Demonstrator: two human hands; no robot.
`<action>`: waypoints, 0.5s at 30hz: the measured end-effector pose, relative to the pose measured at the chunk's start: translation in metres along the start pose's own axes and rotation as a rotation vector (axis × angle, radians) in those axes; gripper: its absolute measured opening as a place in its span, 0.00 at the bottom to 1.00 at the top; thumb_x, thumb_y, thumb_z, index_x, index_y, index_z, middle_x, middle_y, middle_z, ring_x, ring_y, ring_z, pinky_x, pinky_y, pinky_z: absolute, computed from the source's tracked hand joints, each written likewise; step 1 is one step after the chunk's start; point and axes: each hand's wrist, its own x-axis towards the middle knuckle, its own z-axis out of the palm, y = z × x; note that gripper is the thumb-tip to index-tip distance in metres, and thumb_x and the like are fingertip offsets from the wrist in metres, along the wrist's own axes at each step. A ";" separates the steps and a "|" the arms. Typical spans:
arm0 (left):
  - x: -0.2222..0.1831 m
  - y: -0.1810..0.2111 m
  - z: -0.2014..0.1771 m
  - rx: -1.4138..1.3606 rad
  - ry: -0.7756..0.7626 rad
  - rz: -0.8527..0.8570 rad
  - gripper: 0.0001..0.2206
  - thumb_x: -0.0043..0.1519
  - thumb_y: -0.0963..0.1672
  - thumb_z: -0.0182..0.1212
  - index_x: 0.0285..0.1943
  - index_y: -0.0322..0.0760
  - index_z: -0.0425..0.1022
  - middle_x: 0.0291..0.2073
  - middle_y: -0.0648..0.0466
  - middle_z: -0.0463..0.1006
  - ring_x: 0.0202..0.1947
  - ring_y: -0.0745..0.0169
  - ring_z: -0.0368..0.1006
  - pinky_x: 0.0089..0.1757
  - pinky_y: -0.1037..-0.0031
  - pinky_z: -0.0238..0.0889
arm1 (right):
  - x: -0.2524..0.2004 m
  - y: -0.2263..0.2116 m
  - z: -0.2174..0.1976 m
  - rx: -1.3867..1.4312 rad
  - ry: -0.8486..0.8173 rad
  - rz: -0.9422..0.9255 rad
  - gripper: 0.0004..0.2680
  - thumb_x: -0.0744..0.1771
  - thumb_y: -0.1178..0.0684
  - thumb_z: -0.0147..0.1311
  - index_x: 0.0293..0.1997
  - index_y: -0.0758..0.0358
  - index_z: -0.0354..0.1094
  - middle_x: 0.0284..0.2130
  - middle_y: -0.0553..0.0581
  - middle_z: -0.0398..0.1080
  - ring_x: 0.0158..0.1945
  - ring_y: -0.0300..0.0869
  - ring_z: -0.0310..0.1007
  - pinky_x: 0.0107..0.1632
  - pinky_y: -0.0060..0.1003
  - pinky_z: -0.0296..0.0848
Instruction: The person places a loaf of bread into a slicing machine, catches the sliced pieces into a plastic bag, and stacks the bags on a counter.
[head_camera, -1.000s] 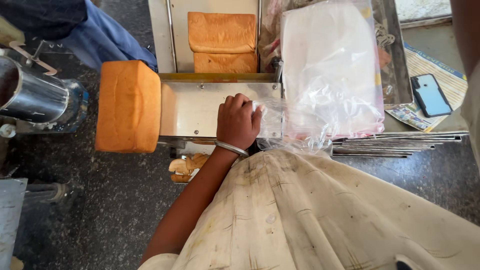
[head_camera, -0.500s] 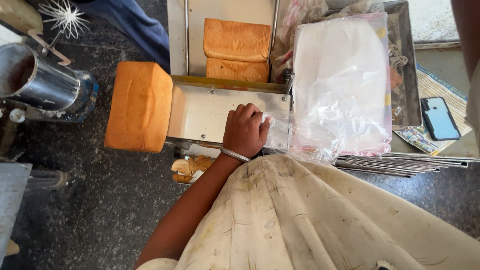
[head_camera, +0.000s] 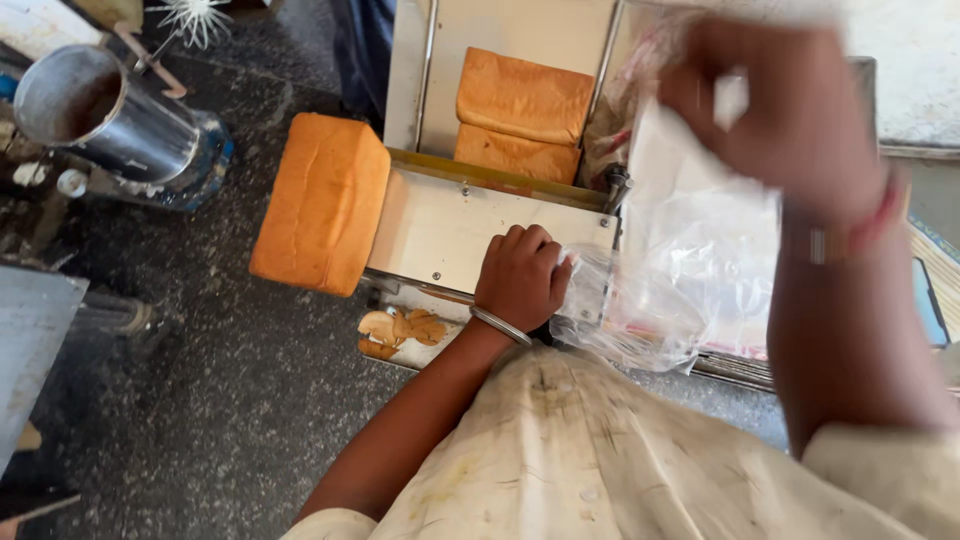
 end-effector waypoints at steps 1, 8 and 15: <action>0.000 0.001 0.000 0.003 -0.012 -0.014 0.09 0.62 0.45 0.62 0.31 0.36 0.75 0.35 0.52 0.72 0.40 0.52 0.67 0.42 0.60 0.58 | -0.028 -0.006 0.011 0.100 -0.018 0.101 0.11 0.67 0.56 0.62 0.53 0.69 0.74 0.32 0.56 0.76 0.35 0.38 0.76 0.41 0.33 0.74; -0.006 0.006 -0.007 -0.178 0.066 0.032 0.08 0.55 0.42 0.68 0.30 0.37 0.72 0.33 0.54 0.72 0.36 0.52 0.71 0.38 0.62 0.65 | -0.191 -0.040 0.087 0.545 -0.103 0.680 0.08 0.67 0.56 0.57 0.48 0.65 0.78 0.23 0.53 0.78 0.28 0.34 0.76 0.35 0.30 0.75; -0.066 0.010 -0.037 -0.248 -0.037 0.139 0.13 0.47 0.41 0.72 0.33 0.36 0.70 0.34 0.51 0.73 0.36 0.50 0.73 0.37 0.63 0.67 | -0.207 -0.072 0.112 0.445 -0.048 0.668 0.06 0.67 0.55 0.59 0.44 0.64 0.77 0.31 0.55 0.79 0.31 0.36 0.79 0.36 0.31 0.76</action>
